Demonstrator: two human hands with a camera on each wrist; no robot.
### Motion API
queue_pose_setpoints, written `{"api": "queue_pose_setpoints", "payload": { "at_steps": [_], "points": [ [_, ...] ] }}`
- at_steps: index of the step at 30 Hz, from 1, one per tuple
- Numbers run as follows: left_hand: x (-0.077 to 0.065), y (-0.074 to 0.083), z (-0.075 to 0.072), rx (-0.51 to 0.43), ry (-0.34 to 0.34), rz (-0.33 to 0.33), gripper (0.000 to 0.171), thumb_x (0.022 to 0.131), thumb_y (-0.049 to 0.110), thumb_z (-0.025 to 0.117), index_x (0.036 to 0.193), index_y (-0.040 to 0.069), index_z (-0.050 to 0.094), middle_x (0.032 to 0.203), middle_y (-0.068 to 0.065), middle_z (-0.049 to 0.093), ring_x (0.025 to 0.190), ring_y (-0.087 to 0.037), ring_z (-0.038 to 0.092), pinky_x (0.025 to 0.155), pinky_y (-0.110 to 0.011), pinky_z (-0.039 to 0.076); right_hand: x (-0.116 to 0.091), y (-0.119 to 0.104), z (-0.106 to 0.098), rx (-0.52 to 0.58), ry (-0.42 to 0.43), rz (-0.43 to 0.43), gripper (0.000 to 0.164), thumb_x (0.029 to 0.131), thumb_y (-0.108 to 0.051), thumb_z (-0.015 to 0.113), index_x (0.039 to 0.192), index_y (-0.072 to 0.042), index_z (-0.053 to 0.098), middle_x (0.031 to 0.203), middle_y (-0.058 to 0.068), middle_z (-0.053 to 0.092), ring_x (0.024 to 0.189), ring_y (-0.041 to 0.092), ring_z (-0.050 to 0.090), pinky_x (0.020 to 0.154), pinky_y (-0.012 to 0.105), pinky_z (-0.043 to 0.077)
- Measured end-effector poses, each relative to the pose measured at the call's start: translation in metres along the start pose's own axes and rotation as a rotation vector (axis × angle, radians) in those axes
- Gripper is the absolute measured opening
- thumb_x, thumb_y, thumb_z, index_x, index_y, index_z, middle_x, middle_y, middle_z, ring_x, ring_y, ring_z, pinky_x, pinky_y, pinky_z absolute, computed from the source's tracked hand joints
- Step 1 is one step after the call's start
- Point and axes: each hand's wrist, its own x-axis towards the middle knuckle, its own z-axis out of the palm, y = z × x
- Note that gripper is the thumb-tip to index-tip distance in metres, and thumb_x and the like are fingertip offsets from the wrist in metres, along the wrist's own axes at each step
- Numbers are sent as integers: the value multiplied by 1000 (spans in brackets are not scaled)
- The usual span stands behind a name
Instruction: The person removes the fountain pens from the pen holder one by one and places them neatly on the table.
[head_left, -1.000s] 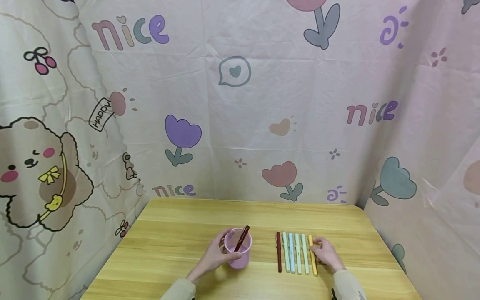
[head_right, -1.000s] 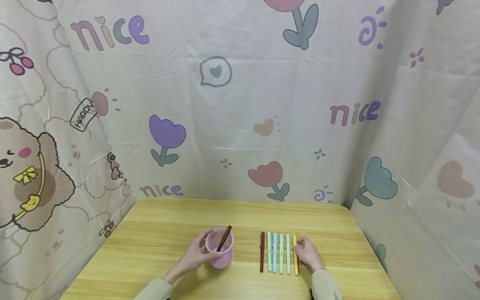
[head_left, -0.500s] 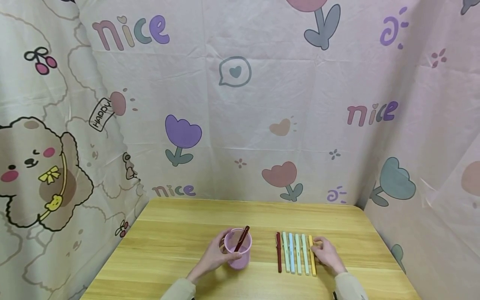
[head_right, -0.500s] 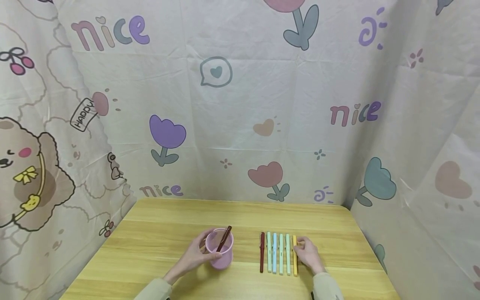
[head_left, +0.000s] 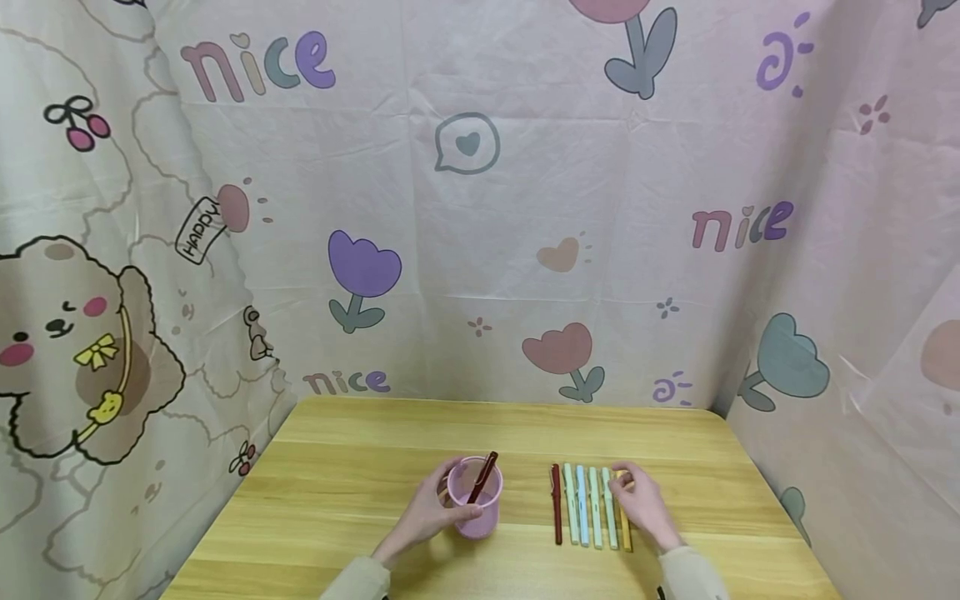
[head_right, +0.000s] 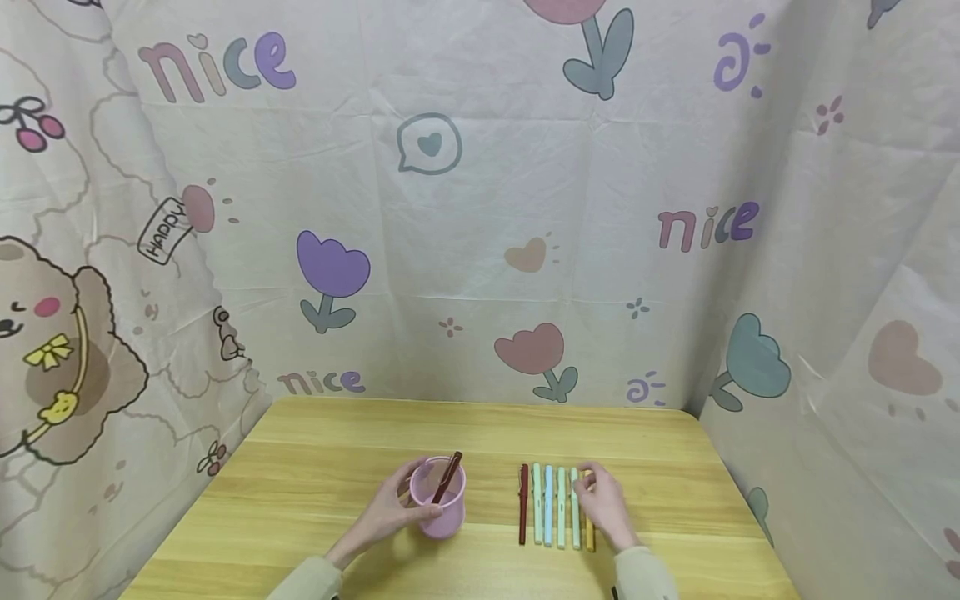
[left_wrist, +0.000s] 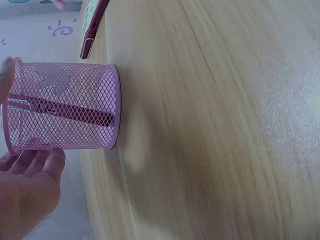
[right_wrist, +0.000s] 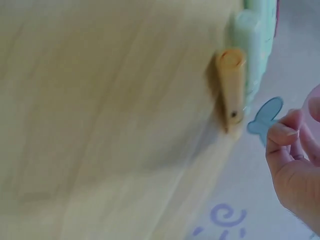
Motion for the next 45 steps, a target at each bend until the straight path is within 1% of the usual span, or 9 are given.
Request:
{"api": "queue_pose_setpoints", "payload": {
  "at_steps": [6,12,16,22,26,32,36,41,45],
  "points": [
    [1,0,0,22,8,0,93,77,18,87,150,-6,36,149,-31,47,138,-49,46,116,-55,42,0,-19,16,78,-9,-55,32,93,0,62,124,5,62,93,10,63,69,10,56,54,18,50],
    [0,1,0,27,9,-2,92,77,17,87,150,-6,36,149,-32,45,139,-50,45,115,-56,43,1,-36,34,108,-24,-158,26,91,2,64,116,3,66,88,5,63,70,5,55,57,17,50],
    [0,2,0,24,7,-4,93,77,17,87,150,-6,35,150,-32,44,139,-50,44,115,-56,42,3,-44,47,127,-15,-233,22,89,3,66,111,0,68,86,4,64,69,2,55,58,16,50],
    [-1,2,0,15,3,-8,92,77,16,87,151,-6,35,149,-31,45,139,-50,44,116,-56,41,5,-57,65,147,-57,-323,21,92,-2,67,113,-1,68,87,4,65,70,-1,54,61,16,51],
    [-1,3,0,10,-1,-9,93,78,16,86,151,-6,34,150,-32,44,140,-50,43,116,-56,41,7,-68,75,144,-108,-354,25,94,-6,67,117,1,65,91,5,65,72,0,54,62,16,51],
    [-1,2,0,4,-2,-3,94,78,16,87,151,-7,33,149,-31,45,139,-50,45,116,-56,42,10,-84,88,152,-188,-410,32,97,-17,65,123,2,63,99,9,66,79,7,58,64,17,53],
    [0,1,1,22,0,8,94,78,18,87,151,-8,33,148,-31,48,137,-50,47,116,-57,42,11,-92,95,127,-221,-431,36,98,-21,64,126,2,62,102,10,65,81,12,59,64,17,52],
    [0,0,1,30,-1,13,95,78,20,87,151,-9,33,146,-31,49,135,-50,48,115,-57,44,12,-100,101,102,-243,-441,37,98,-20,65,127,2,61,104,15,65,82,17,60,63,17,52],
    [0,0,0,36,3,9,96,77,21,87,151,-8,33,148,-31,48,137,-49,47,115,-58,43,15,-105,106,83,-257,-426,39,97,-22,66,128,3,60,105,17,64,82,15,59,62,16,51]
  ]
}}
